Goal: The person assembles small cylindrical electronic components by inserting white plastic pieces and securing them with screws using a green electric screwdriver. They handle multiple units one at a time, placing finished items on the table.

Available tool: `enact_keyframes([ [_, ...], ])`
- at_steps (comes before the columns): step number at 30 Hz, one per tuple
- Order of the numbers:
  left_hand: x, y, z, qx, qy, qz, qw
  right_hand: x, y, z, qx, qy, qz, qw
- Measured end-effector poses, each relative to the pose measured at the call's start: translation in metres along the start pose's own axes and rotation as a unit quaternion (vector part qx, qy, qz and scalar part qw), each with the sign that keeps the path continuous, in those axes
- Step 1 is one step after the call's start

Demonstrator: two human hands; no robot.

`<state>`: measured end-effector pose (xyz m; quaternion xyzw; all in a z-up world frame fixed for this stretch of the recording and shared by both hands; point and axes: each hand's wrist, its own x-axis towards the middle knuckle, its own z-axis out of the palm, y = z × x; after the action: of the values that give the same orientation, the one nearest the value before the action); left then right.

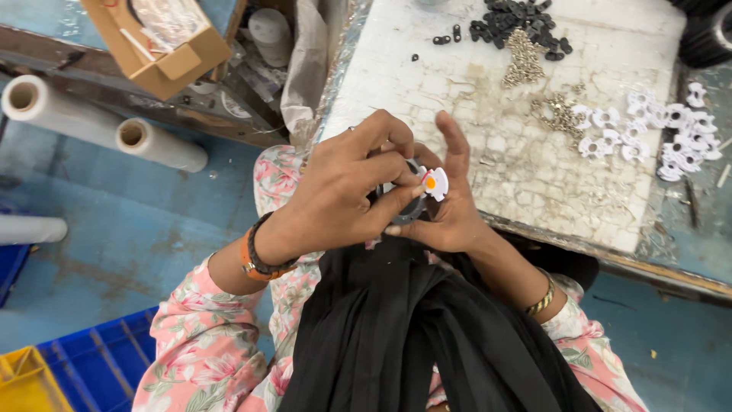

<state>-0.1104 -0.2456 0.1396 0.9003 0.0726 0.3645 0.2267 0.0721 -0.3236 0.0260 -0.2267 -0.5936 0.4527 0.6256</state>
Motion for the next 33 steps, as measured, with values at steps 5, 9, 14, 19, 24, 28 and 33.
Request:
enact_keyframes([
  [5, 0.007, -0.003, -0.018, 0.020, -0.043, -0.018, 0.999, 0.003, 0.008, 0.009, 0.013, 0.014, 0.054, 0.998],
  [9, 0.014, -0.008, -0.032, 0.054, -0.108, -0.014, 0.993, 0.000, 0.007, 0.009, -0.076, 0.016, 0.064, 0.995],
  [14, 0.019, -0.004, -0.031, 0.122, -0.175, 0.051, 0.976, -0.001, 0.008, 0.008, -0.144, 0.029, 0.026, 0.989],
  [19, 0.023, 0.000, -0.033, 0.264, -0.222, 0.076, 0.935, -0.003, 0.010, 0.012, -0.154, 0.052, 0.028, 0.986],
  [24, 0.033, 0.004, -0.018, 0.317, -0.176, 0.143, 0.921, -0.010, 0.004, 0.007, -0.199, 0.081, 0.014, 0.977],
  [28, 0.043, 0.000, 0.002, 0.305, -0.251, 0.134, 0.909, -0.025, -0.001, 0.000, -0.208, 0.114, 0.023, 0.971],
  [33, 0.050, -0.014, 0.032, 0.265, -0.322, 0.170, 0.893, -0.042, 0.004, -0.007, -0.214, 0.154, 0.033, 0.964],
])
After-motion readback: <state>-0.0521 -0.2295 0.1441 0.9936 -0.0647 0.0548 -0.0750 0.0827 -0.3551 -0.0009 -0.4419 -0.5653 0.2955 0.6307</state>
